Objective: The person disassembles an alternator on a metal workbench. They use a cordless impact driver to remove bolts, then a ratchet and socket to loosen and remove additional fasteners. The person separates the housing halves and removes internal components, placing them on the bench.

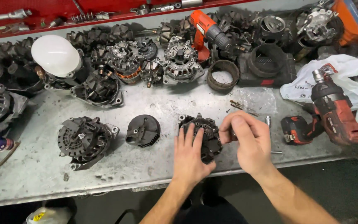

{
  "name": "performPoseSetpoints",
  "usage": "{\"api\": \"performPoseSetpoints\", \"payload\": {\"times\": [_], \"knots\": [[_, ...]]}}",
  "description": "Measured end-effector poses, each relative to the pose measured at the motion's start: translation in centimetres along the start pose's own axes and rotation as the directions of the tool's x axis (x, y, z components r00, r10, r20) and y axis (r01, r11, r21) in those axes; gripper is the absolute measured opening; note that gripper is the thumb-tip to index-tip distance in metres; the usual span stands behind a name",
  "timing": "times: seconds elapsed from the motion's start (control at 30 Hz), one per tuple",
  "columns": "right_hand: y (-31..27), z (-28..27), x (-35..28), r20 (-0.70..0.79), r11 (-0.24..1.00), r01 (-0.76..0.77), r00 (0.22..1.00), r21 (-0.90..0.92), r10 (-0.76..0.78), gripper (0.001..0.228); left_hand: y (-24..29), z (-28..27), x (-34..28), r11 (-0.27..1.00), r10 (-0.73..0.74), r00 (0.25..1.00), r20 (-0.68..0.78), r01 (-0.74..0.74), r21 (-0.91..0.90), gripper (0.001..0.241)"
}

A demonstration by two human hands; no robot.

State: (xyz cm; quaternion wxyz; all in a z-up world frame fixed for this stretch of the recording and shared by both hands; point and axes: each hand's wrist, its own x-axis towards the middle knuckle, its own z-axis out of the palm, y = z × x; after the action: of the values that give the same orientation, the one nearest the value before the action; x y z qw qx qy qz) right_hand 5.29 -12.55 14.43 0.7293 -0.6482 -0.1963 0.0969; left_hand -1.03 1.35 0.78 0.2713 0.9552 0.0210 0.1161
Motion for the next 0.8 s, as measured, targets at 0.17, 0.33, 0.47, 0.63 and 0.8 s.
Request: {"api": "performPoseSetpoints", "payload": {"times": [0.17, 0.33, 0.47, 0.63, 0.8], "knots": [[1.8, 1.1, -1.2, -0.186, 0.973, 0.212, 0.963, 0.087, -0.194, 0.04, 0.5, 2.6, -0.7, 0.981, -0.158, 0.986, 0.057, 0.163, -0.11, 0.117], [0.1, 2.0, -1.2, -0.156, 0.985, 0.167, 0.973, -0.045, -0.172, 0.02, 1.2, 3.0, -1.3, 0.981, -0.161, 0.985, -0.06, 0.153, -0.123, 0.104], [0.4, 1.9, -1.2, -0.217, 0.987, 0.137, 0.969, 0.086, -0.116, 0.018, 1.4, 2.6, -1.4, 0.972, -0.173, 0.981, -0.091, 0.154, -0.18, 0.097], [-1.1, 0.6, 0.8, -0.097, 0.972, 0.124, 0.99, 0.199, -0.106, 0.017, 1.8, 2.8, -1.6, 0.965, -0.207, 0.977, -0.052, 0.195, -0.177, 0.094], [-3.3, -1.2, 5.2, 0.561, 0.985, 0.016, 0.82, 0.173, -0.112, 0.009, 1.5, 2.7, -1.8, 0.962, -0.213, 0.977, -0.002, 0.21, -0.176, 0.096]]}}
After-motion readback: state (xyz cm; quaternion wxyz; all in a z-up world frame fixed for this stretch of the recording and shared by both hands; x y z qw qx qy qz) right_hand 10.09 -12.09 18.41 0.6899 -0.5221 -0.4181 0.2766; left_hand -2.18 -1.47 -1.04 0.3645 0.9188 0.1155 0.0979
